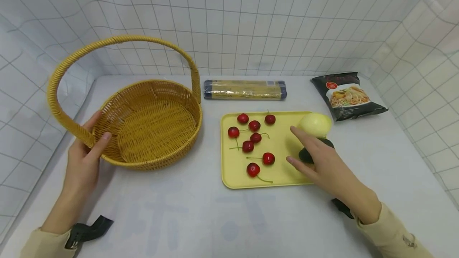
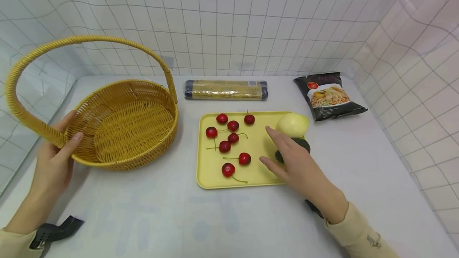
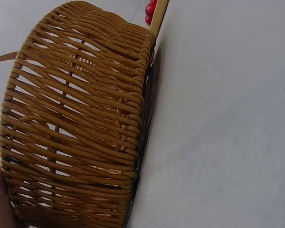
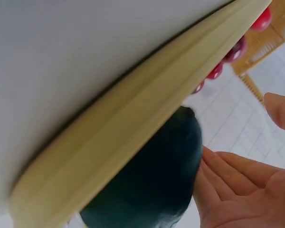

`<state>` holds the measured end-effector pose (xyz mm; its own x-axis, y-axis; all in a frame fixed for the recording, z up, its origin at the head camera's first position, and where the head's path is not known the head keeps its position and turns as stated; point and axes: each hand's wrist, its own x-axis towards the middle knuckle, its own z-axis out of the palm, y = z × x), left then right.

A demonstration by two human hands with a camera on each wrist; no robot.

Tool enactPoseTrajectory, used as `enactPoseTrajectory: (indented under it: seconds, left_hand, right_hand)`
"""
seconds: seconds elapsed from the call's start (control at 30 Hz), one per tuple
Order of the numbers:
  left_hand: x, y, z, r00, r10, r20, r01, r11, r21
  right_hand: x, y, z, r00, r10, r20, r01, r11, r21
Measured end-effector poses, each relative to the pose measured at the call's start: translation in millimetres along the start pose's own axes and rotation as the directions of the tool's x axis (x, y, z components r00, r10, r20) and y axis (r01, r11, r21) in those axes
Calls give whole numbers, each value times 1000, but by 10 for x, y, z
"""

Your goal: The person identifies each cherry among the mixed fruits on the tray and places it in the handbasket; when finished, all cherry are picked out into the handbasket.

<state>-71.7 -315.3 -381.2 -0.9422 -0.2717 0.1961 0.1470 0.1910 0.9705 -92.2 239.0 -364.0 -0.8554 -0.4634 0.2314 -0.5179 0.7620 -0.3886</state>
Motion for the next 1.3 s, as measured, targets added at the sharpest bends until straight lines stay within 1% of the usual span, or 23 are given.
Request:
enactPoseTrajectory:
  seconds: [0.03,0.07,0.13,0.2,0.23,0.3,0.4,0.5,0.63,0.77,0.87,1.03,1.13,1.3]
  left_hand:
    - [-7,2,4,1000,12,14,-13,998,65]
    - [-13,7,11,1000,20,24,-22,994,111]
    - [-25,19,26,999,32,42,-39,982,183]
    - [-39,32,37,997,44,57,-58,963,265]
    - [-47,39,41,997,49,65,-66,952,298]
    - [-59,47,46,995,53,82,-76,946,316]
    - [-75,55,42,993,53,105,-85,938,335]
    - [-84,55,41,991,54,122,-93,934,344]
    - [-82,54,47,989,60,135,-104,932,346]
    - [-77,53,74,987,62,145,-108,935,338]
    - [-76,54,102,987,59,151,-108,936,336]
    - [-78,67,114,987,59,148,-107,933,342]
    - [-79,71,110,988,57,143,-103,935,339]
    - [-81,86,91,989,47,140,-92,936,339]
  right_hand:
    - [-11,-19,7,1000,-4,5,4,1000,12]
    - [-20,-38,17,1000,-7,10,7,1000,22]
    - [-32,-74,38,1000,-26,8,26,999,43]
    - [-38,-110,63,999,-43,10,43,997,69]
    - [-38,-127,76,999,-51,13,50,995,91]
    - [-31,-156,103,998,-62,19,59,989,134]
    - [-11,-205,134,997,-59,55,47,979,200]
    - [31,-243,160,994,-69,84,48,973,227]
    - [123,-285,197,992,-93,85,69,966,248]
    - [187,-314,236,993,-76,94,45,954,295]
    - [214,-326,254,995,-41,95,10,953,304]
    - [254,-302,287,997,-4,73,-18,957,291]
    - [274,-275,303,997,-7,73,-14,958,288]
    - [310,-281,313,996,-47,73,25,958,284]
